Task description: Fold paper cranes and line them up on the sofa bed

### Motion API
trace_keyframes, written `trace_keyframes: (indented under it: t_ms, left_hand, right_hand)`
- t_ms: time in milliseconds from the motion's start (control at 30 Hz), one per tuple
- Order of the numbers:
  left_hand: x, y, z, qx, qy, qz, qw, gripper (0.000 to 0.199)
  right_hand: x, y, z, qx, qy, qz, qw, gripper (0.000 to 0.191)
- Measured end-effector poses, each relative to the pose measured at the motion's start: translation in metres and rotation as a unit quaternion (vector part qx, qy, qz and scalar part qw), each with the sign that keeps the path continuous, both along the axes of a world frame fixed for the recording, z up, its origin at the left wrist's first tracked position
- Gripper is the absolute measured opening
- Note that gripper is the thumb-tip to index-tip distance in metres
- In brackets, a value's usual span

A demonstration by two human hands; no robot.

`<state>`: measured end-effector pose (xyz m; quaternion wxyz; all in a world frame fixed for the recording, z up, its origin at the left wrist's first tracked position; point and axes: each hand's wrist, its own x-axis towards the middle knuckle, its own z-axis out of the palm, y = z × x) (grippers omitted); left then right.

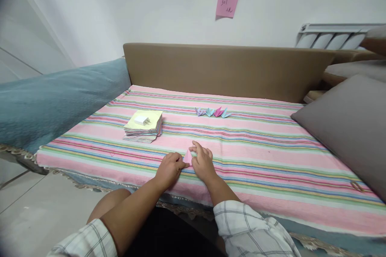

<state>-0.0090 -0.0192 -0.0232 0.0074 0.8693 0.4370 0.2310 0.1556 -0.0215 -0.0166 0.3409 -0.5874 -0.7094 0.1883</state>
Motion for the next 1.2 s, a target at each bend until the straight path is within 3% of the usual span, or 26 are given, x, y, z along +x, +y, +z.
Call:
trace_keyframes:
  t_ms: [133, 267, 500, 700, 933, 1200]
  left_hand:
    - [0.000, 0.000, 0.001, -0.003, 0.002, -0.002, 1.000, 0.019]
    - [0.000, 0.000, 0.002, -0.007, 0.000, -0.002, 1.000, 0.020]
    - [0.001, -0.001, 0.003, -0.013, -0.009, 0.004, 1.000, 0.019]
    - [0.003, 0.000, 0.011, -0.082, -0.049, 0.031, 0.995, 0.027]
    - [0.003, 0.004, 0.012, -0.116, -0.113, 0.060, 0.985, 0.021]
    - [0.004, 0.004, 0.012, -0.084, -0.053, 0.105, 0.989, 0.020]
  right_hand:
    - [0.001, -0.003, 0.000, -0.003, 0.000, 0.020, 1.000, 0.061]
    - [0.003, -0.002, 0.000, 0.000, 0.011, -0.010, 1.000, 0.064]
    - [0.005, -0.004, 0.003, -0.007, 0.002, 0.014, 1.000, 0.050]
    - [0.004, -0.004, 0.003, -0.011, -0.024, 0.014, 1.000, 0.041]
    - [0.004, -0.004, 0.005, -0.012, -0.037, 0.017, 0.999, 0.040]
    - [0.005, -0.003, 0.001, -0.005, -0.045, 0.013, 0.999, 0.040]
